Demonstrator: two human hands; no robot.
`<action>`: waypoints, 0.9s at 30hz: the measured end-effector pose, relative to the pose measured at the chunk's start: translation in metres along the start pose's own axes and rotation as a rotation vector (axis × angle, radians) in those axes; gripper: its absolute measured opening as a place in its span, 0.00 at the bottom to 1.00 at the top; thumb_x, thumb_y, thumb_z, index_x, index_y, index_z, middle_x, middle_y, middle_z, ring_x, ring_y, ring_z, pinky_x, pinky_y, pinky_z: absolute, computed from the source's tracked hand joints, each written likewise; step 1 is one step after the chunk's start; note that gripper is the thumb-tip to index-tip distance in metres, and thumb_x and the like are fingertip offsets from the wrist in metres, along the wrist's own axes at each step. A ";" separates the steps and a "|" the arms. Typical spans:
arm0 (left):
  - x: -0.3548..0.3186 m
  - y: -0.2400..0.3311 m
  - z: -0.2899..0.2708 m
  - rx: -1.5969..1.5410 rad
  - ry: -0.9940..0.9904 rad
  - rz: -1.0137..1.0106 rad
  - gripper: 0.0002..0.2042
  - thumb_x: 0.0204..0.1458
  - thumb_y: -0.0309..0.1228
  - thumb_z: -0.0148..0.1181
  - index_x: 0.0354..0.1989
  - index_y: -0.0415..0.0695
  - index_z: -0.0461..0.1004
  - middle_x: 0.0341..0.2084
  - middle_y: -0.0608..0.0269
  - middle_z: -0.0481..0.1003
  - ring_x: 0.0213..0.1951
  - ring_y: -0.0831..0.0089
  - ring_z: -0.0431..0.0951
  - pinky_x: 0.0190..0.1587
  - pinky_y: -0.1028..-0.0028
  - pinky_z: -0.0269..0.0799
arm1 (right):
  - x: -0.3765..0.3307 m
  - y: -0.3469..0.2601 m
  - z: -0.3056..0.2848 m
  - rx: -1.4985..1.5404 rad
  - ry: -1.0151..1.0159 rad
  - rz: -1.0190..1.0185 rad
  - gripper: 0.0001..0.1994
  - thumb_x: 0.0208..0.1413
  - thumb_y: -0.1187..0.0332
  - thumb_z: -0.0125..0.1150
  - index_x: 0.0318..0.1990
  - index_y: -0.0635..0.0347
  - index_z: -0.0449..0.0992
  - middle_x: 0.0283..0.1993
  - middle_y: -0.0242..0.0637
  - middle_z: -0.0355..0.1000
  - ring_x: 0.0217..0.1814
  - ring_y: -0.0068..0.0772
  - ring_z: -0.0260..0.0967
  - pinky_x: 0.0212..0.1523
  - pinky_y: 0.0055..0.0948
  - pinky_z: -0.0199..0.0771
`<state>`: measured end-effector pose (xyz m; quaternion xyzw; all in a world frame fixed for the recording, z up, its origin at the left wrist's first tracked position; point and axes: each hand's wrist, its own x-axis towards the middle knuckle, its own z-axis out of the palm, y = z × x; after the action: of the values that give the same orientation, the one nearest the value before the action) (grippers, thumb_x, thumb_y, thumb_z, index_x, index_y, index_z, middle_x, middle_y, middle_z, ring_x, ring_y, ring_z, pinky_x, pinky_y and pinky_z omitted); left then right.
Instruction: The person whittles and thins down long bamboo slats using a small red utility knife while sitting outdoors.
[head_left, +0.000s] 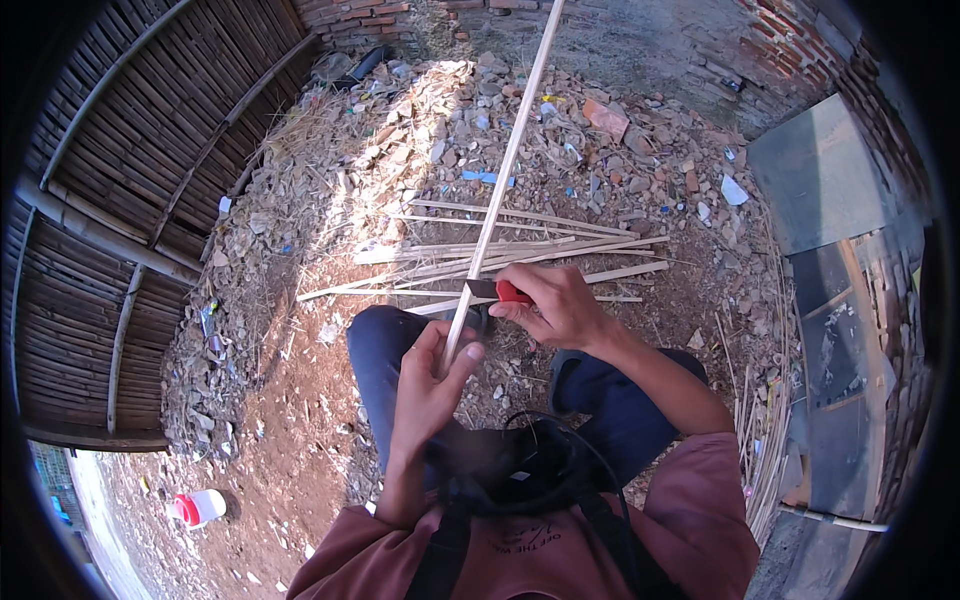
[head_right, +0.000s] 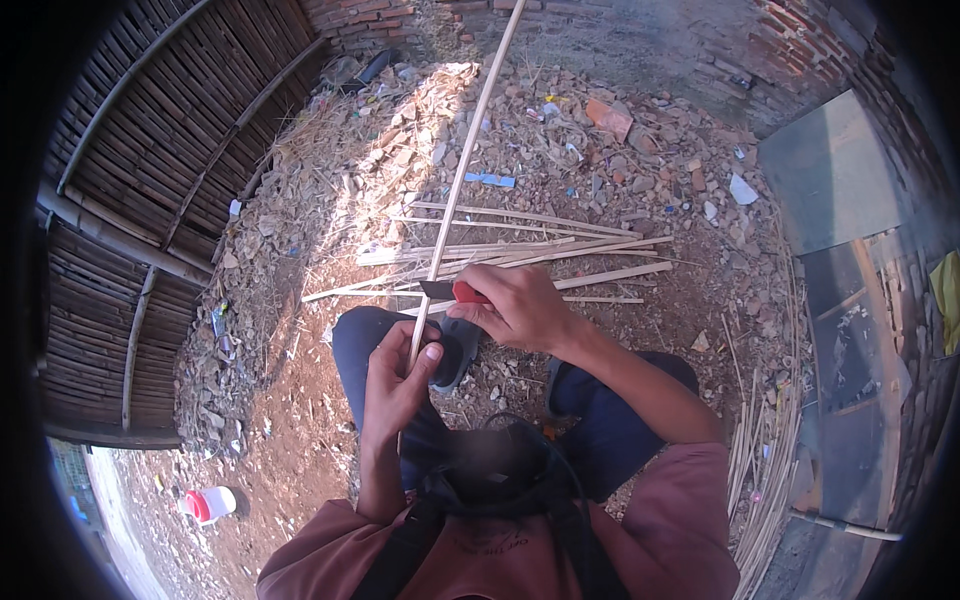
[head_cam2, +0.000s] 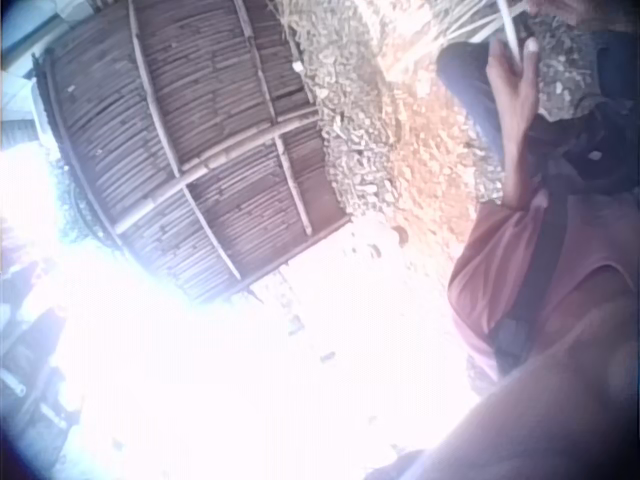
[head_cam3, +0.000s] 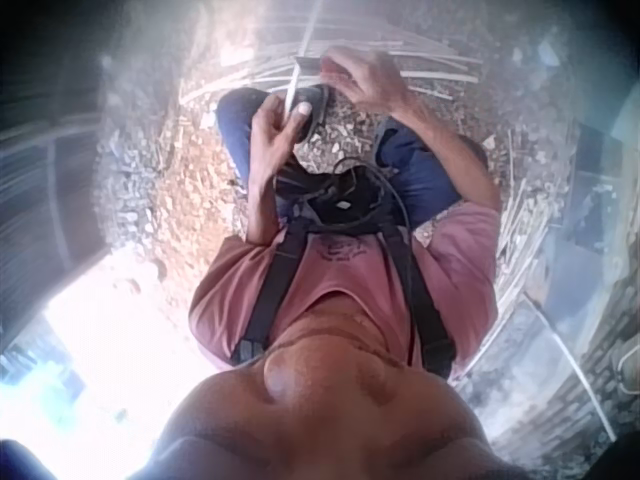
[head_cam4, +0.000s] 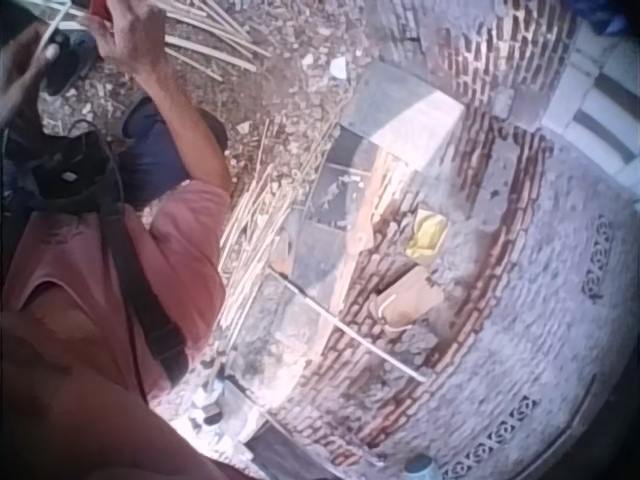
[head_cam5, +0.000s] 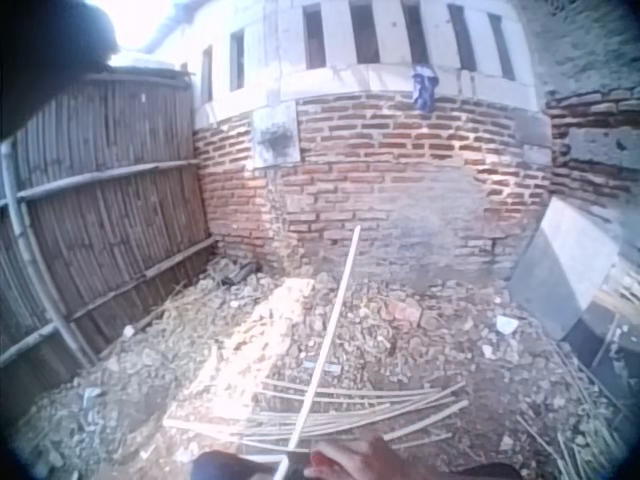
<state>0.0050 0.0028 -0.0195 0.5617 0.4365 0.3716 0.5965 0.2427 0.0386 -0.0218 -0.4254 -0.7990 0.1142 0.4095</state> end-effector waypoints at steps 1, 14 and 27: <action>0.001 0.000 -0.001 -0.039 0.005 0.000 0.11 0.65 0.27 0.66 0.51 0.37 0.74 0.34 0.69 0.79 0.36 0.85 0.76 0.38 0.80 0.72 | -0.001 -0.005 0.004 0.003 0.000 -0.002 0.18 0.64 0.50 0.69 0.43 0.58 0.78 0.30 0.39 0.77 0.27 0.42 0.78 0.27 0.38 0.74; 0.006 -0.008 -0.002 -0.104 -0.027 0.027 0.14 0.61 0.22 0.70 0.52 0.37 0.74 0.40 0.66 0.82 0.40 0.85 0.78 0.43 0.81 0.74 | -0.002 -0.012 0.013 0.033 -0.133 -0.022 0.20 0.61 0.50 0.71 0.43 0.59 0.79 0.34 0.40 0.81 0.30 0.46 0.81 0.30 0.42 0.80; 0.004 0.006 0.002 -0.154 0.058 0.078 0.11 0.64 0.24 0.67 0.52 0.35 0.75 0.41 0.64 0.82 0.42 0.83 0.79 0.44 0.79 0.77 | -0.004 -0.016 0.015 0.051 -0.074 -0.015 0.16 0.65 0.58 0.68 0.50 0.61 0.78 0.36 0.41 0.81 0.31 0.46 0.81 0.29 0.41 0.79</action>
<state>0.0085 0.0068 -0.0145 0.5198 0.4016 0.4432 0.6100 0.2227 0.0283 -0.0249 -0.4043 -0.8136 0.1470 0.3912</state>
